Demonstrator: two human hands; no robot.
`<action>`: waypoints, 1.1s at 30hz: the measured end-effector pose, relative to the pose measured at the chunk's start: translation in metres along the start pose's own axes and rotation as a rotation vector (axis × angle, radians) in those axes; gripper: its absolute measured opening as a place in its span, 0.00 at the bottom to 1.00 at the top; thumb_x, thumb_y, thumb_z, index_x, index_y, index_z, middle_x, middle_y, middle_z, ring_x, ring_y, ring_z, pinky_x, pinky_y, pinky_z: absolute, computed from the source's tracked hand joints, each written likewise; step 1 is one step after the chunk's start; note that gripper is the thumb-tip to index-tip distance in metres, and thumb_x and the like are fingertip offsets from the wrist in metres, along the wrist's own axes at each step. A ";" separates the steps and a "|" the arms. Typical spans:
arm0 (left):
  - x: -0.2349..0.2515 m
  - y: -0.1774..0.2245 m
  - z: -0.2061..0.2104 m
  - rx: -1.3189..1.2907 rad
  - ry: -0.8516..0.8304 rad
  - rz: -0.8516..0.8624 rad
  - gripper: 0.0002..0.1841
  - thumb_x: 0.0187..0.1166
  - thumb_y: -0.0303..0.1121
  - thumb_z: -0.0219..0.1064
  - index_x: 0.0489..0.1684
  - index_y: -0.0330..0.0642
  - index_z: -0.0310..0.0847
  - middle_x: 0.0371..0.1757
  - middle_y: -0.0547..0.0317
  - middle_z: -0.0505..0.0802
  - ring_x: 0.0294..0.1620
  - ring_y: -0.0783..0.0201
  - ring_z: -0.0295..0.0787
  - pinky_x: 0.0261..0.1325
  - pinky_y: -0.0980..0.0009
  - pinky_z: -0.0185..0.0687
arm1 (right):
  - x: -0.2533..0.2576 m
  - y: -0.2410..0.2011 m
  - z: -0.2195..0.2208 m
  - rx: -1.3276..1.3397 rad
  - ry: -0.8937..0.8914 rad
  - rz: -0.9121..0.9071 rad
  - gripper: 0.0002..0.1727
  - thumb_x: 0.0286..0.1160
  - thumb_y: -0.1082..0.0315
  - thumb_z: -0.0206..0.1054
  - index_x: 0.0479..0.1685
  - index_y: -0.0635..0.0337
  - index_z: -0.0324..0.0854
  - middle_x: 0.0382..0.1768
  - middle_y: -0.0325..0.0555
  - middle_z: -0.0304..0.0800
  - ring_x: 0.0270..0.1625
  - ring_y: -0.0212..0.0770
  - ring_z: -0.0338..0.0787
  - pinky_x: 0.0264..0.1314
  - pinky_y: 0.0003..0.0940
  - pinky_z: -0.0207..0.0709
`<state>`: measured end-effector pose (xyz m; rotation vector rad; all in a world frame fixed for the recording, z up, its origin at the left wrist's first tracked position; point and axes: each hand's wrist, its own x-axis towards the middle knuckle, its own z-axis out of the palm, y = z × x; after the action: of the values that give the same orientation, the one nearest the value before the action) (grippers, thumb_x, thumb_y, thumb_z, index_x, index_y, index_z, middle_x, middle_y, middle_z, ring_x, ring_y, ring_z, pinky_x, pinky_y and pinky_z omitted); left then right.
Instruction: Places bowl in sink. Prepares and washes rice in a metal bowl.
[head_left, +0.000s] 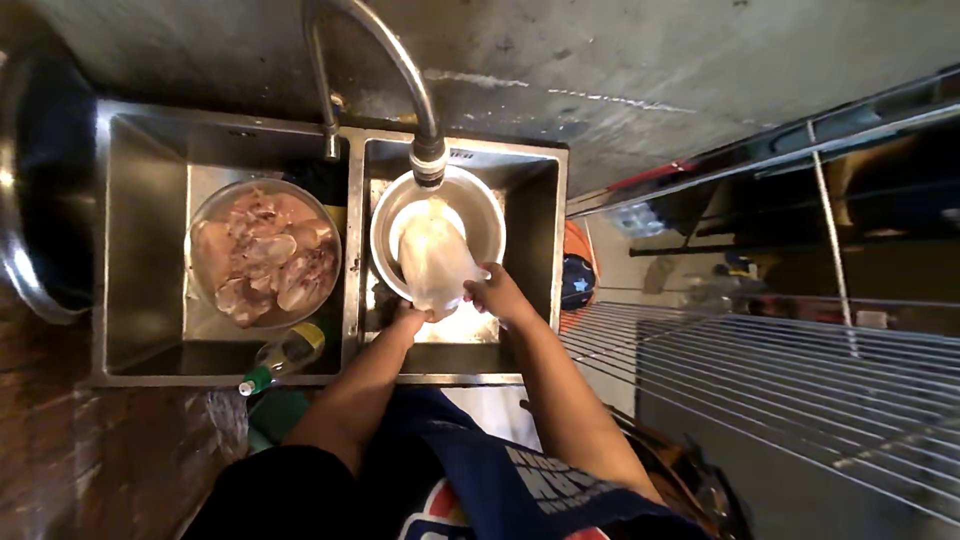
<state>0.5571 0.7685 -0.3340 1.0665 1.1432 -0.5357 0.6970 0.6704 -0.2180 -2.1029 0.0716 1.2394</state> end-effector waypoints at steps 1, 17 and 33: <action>-0.002 0.000 -0.002 0.015 -0.025 0.013 0.33 0.78 0.37 0.74 0.83 0.37 0.68 0.79 0.37 0.79 0.82 0.44 0.73 0.82 0.43 0.68 | 0.000 -0.002 -0.002 0.018 -0.007 -0.010 0.32 0.86 0.66 0.65 0.85 0.61 0.56 0.32 0.47 0.86 0.25 0.33 0.82 0.32 0.30 0.79; -0.057 0.030 -0.022 -0.516 -0.026 -0.071 0.30 0.82 0.43 0.71 0.74 0.31 0.70 0.57 0.45 0.84 0.49 0.59 0.86 0.56 0.67 0.85 | 0.011 -0.039 -0.029 0.395 0.176 -0.060 0.23 0.88 0.67 0.61 0.79 0.57 0.64 0.28 0.38 0.79 0.17 0.27 0.70 0.18 0.22 0.67; -0.070 0.037 -0.045 0.574 0.143 0.308 0.27 0.89 0.52 0.59 0.58 0.31 0.84 0.58 0.36 0.90 0.65 0.43 0.86 0.72 0.43 0.76 | 0.029 -0.013 -0.047 0.537 0.357 -0.043 0.14 0.89 0.66 0.58 0.66 0.60 0.70 0.27 0.39 0.82 0.18 0.28 0.75 0.20 0.24 0.72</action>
<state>0.5402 0.8138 -0.2562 1.7669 0.9393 -0.5617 0.7527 0.6614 -0.2199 -1.8061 0.4626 0.7022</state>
